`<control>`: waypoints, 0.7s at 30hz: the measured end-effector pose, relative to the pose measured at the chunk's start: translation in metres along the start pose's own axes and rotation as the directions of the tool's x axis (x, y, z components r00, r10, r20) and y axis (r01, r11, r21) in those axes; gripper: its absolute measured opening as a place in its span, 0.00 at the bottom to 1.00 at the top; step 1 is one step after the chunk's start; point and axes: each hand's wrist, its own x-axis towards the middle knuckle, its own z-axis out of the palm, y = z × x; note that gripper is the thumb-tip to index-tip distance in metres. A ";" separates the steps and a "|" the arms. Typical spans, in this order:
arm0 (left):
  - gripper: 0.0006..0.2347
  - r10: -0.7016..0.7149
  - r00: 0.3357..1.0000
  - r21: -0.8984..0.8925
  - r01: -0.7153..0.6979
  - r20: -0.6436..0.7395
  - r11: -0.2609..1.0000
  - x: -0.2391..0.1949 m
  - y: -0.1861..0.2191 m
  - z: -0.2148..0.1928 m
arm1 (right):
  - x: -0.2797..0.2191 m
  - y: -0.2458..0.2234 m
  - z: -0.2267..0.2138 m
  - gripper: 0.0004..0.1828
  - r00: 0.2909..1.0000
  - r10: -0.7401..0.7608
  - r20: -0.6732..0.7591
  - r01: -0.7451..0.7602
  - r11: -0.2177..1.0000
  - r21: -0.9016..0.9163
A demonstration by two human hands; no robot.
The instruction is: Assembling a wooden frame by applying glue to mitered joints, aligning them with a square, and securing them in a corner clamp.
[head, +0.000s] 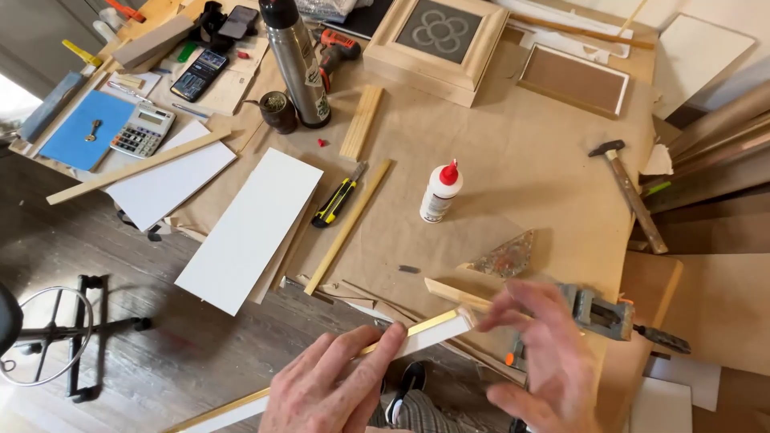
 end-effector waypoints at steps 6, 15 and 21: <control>0.16 0.020 1.000 0.151 -0.022 0.020 0.988 -0.012 -0.005 -0.006 | 0.004 -0.009 -0.009 0.41 0.971 -0.197 0.133 0.237 0.861 -0.449; 0.16 0.052 0.998 0.175 -0.059 0.044 0.983 -0.009 0.001 -0.015 | 0.014 -0.022 -0.001 0.42 0.961 -0.187 0.201 0.263 0.839 -0.476; 0.18 0.049 0.998 0.190 -0.053 0.026 0.980 -0.012 0.003 -0.015 | 0.017 -0.024 0.003 0.44 0.951 -0.238 0.198 0.305 0.831 -0.465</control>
